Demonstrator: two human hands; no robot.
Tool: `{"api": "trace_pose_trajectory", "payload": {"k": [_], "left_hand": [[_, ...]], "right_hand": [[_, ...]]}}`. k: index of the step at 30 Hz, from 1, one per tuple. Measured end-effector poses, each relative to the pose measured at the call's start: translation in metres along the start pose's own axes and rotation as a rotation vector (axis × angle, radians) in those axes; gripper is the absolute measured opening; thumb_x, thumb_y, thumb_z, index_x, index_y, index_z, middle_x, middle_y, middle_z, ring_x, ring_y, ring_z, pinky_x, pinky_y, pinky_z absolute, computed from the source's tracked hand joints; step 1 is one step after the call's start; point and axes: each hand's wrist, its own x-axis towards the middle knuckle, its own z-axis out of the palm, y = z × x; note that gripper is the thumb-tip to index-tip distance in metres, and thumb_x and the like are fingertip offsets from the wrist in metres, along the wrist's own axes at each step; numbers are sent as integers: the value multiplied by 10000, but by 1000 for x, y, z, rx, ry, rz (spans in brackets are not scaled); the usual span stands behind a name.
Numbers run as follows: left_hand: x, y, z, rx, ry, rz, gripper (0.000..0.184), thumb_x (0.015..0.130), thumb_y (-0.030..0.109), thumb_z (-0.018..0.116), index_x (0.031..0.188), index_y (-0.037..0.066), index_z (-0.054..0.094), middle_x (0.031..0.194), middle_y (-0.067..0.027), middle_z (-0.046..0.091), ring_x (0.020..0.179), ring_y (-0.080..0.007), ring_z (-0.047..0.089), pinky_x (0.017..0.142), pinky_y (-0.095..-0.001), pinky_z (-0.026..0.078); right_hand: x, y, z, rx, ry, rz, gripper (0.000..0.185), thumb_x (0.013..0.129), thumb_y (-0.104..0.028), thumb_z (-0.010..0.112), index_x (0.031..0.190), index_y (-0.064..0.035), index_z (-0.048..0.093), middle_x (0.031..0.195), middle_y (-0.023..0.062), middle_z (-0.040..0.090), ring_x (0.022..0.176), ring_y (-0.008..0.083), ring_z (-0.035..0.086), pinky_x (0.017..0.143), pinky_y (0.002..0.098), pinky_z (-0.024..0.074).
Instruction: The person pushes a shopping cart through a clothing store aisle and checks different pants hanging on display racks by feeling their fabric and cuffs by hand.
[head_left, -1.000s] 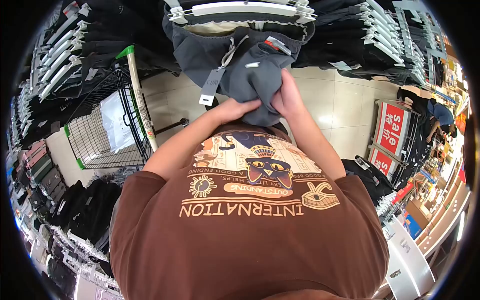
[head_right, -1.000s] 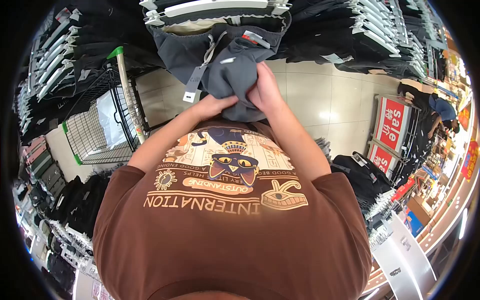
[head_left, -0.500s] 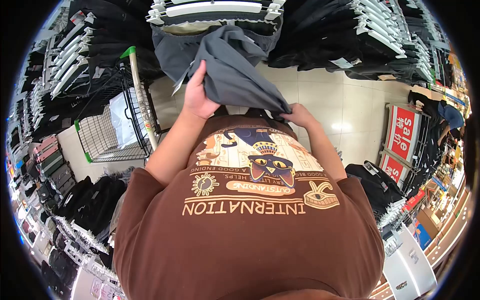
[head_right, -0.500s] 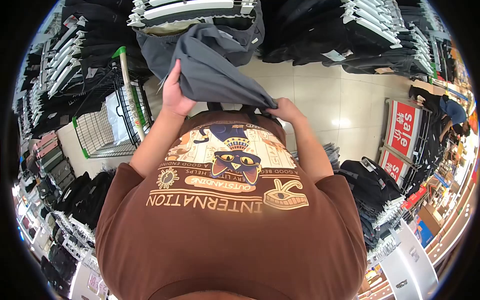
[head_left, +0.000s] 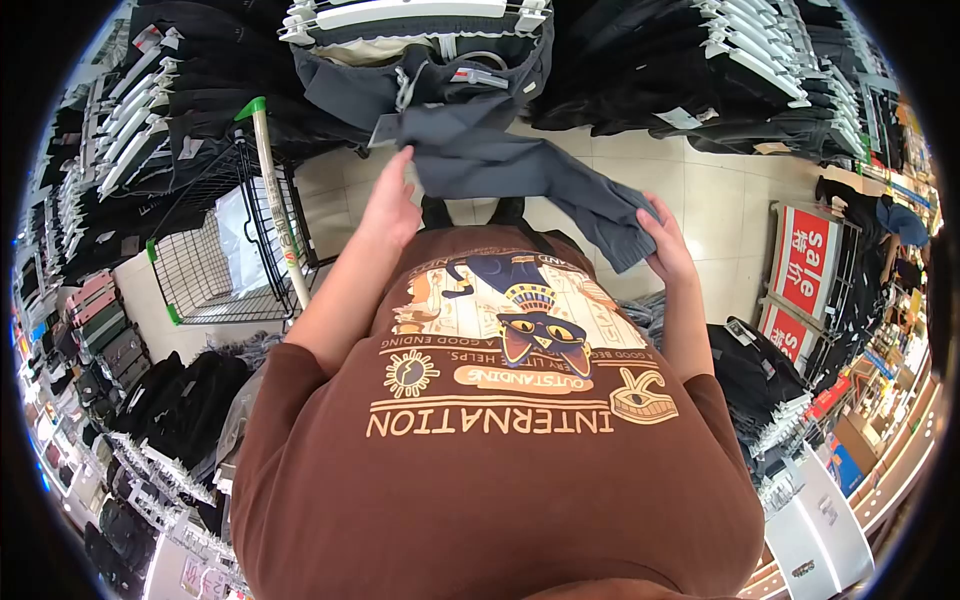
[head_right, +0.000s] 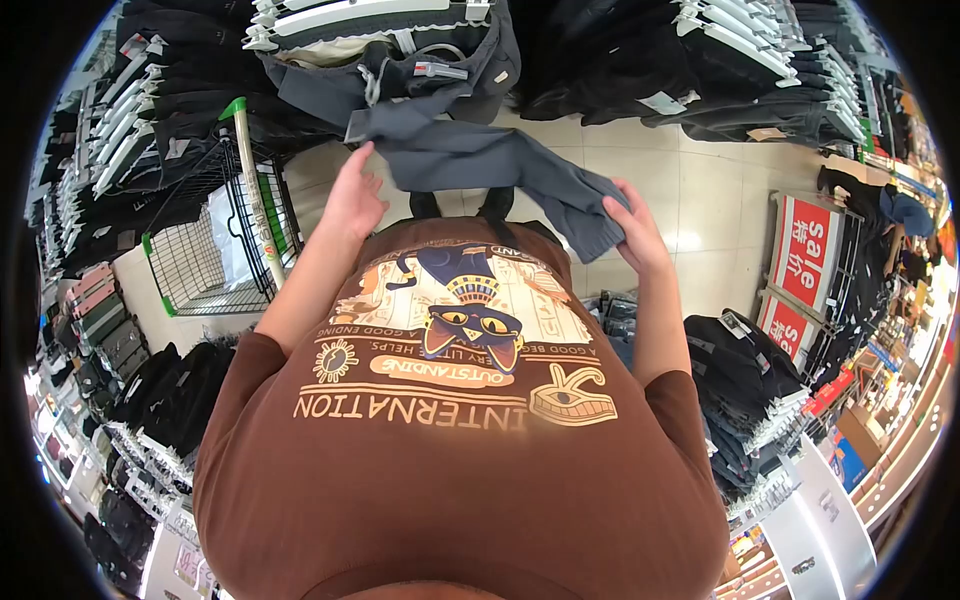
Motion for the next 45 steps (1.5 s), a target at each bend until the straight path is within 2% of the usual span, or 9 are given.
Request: {"api": "trace_pose_trajectory", "payload": {"k": [5,7,12,15,16,20,24,34,45], "left_hand": [[-96,3,37,476,-939,564,455,912,288,824,1222,48,594,1164,-64,625,1064,-185,620,935,-339,533],[-153,11,59,631,-895,837,382,901,161,819,1185,45,590,1100,-52,624,1031,-175,618,889,-344,552],[-144,21,58,660,-789,873,534,899,98,826,1367,37,577,1239,-43,622,1098,-139,615,982,-325,533],[-141,20,51,665,-893,1034,466,884,137,830,1283,21,618,1154,-80,664,1030,-206,668,923,-353,570],[-145,19,48,632,-934,996,407,948,118,766,1314,20,618,1142,-79,677,1017,-184,668,922,-346,568],[-139,19,45,740,-847,817,280,1081,168,603,1304,0,622,1117,-85,707,1018,-116,653,918,-316,559],[-152,21,53,-74,-979,357,346,1165,256,411,1279,6,621,1221,-72,707,1114,-157,683,1021,-346,532],[-127,23,43,-623,-1415,-319,470,1112,376,453,1341,4,628,1373,-139,684,1233,-260,668,1113,-439,495],[-167,27,31,-267,-1103,-76,538,1028,331,516,1416,-39,561,1367,-209,667,1235,-320,667,1101,-476,496]], "right_hand": [[17,-42,131,237,-224,-186,346,1044,-206,694,1324,-49,564,1212,73,684,1070,143,677,893,307,575],[16,-54,172,255,-268,-227,377,1036,-218,712,1334,-47,556,1205,72,681,1070,137,669,891,304,572],[15,-73,195,23,-412,-443,664,858,-27,856,1438,-50,534,1177,34,668,1074,108,649,918,287,559],[3,-78,197,-148,-317,-359,601,874,-8,819,1413,-43,556,1170,36,664,1095,110,630,956,305,542],[-4,-78,205,-139,-272,-430,379,969,-44,705,1335,-23,610,1117,40,681,1075,109,629,961,302,528],[1,-75,202,-278,-145,-434,245,1084,-90,491,1229,12,661,1080,68,708,1021,110,648,868,260,538],[6,-75,198,-267,-126,-433,249,1089,-85,492,1263,9,643,1094,76,716,831,125,694,682,276,587],[-14,-77,190,728,-440,89,299,1108,-169,499,1348,-29,608,1282,118,722,1167,215,706,1050,396,546],[-21,-75,166,695,-380,113,326,1053,-234,567,1212,29,675,1179,151,748,1065,255,735,975,425,575]]}}
